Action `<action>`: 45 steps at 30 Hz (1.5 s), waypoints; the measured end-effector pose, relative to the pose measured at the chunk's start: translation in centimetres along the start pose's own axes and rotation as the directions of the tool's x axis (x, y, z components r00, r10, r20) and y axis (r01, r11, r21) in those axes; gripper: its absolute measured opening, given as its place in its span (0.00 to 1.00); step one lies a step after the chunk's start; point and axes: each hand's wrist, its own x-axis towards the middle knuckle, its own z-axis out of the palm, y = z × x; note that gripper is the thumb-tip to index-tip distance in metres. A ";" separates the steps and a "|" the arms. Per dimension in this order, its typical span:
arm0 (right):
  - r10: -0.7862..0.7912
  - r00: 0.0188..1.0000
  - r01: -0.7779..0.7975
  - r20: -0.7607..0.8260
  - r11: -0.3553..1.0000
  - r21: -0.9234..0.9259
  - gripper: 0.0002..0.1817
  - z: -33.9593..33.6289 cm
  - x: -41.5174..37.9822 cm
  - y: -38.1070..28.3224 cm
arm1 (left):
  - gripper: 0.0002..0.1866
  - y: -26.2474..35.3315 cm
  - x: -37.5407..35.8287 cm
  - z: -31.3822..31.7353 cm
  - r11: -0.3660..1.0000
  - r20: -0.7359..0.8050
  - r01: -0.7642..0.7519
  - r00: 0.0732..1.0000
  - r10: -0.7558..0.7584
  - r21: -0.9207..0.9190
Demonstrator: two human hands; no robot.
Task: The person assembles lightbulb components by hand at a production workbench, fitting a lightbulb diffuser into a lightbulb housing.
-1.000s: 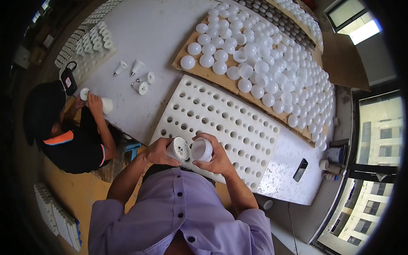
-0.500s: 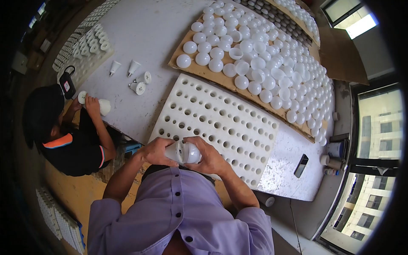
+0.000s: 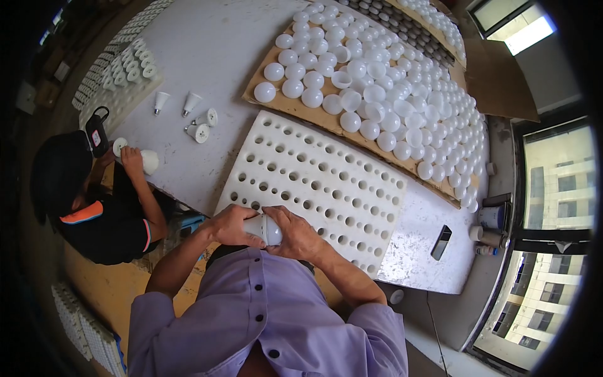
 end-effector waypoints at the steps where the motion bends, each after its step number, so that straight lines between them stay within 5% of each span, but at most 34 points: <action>1: 0.009 1.000 -0.010 -0.015 1.000 -0.022 0.42 0.4 -0.1 0.2 | 0.30 -0.4 0.2 0.3 1.000 -0.012 0.007 1.000 -0.007 0.010; 9: -0.034 0.996 0.027 -0.077 0.996 -0.085 0.43 1.3 -0.9 1.0 | 0.32 0.1 0.5 1.2 0.995 -0.036 -0.029 0.999 0.033 0.101; 12: -0.226 0.935 0.214 -0.272 0.974 -0.074 0.44 2.0 -0.7 1.2 | 0.31 0.7 0.7 1.6 0.990 -0.048 -0.057 0.997 0.064 0.125; 14: -0.348 0.849 0.371 -0.397 0.929 -0.021 0.43 2.5 -0.8 1.7 | 0.31 0.9 1.0 2.1 0.975 -0.147 -0.221 0.966 0.215 -0.024; 17: -0.360 0.808 0.409 -0.466 0.913 0.003 0.40 2.7 -0.9 1.6 | 0.30 0.8 1.2 2.2 0.989 -0.078 -0.139 0.987 0.143 0.050; 21: -0.340 0.801 0.398 -0.493 0.917 0.013 0.37 2.9 -1.3 1.6 | 0.30 1.6 1.1 2.2 0.986 -0.046 -0.151 0.987 0.154 0.076; 23: -0.321 0.797 0.386 -0.511 0.922 0.023 0.33 2.8 -1.7 1.3 | 0.30 2.0 1.1 2.4 0.957 -0.073 -0.289 0.955 0.288 0.003; 27: -0.218 0.802 0.346 -0.556 0.928 0.136 0.28 2.2 -2.5 1.0 | 0.32 2.3 2.2 2.3 0.968 0.046 -0.252 0.967 0.251 0.017; 29: -0.198 0.799 0.333 -0.568 0.932 0.144 0.27 1.2 -2.7 1.3 | 0.32 3.8 2.9 2.3 0.991 0.138 -0.008 0.990 0.027 -0.136; 32: -0.191 0.771 0.320 -0.607 0.941 0.110 0.25 0.7 -3.1 2.5 | 0.33 4.7 3.9 3.0 0.957 0.142 0.027 0.990 0.015 -0.289; 33: -0.175 0.764 0.302 -0.622 0.948 0.104 0.24 0.5 -3.3 2.5 | 0.27 4.8 4.3 3.0 0.961 0.180 0.051 0.984 -0.001 -0.273; 38: -0.159 0.733 0.318 -0.661 0.940 0.126 0.22 -0.3 -4.2 2.6 | 0.32 6.4 5.1 3.2 0.975 0.203 0.024 0.979 0.022 -0.222; 44: -0.129 0.804 0.241 -0.580 0.963 0.120 0.33 -1.2 -4.6 3.6 | 0.33 4.3 6.3 4.2 0.983 0.142 0.018 0.990 0.008 -0.181; 45: -0.084 0.799 0.253 -0.595 0.945 0.207 0.37 -1.2 -4.6 3.8 | 0.32 4.1 6.5 4.4 0.991 0.061 -0.127 0.990 0.129 -0.034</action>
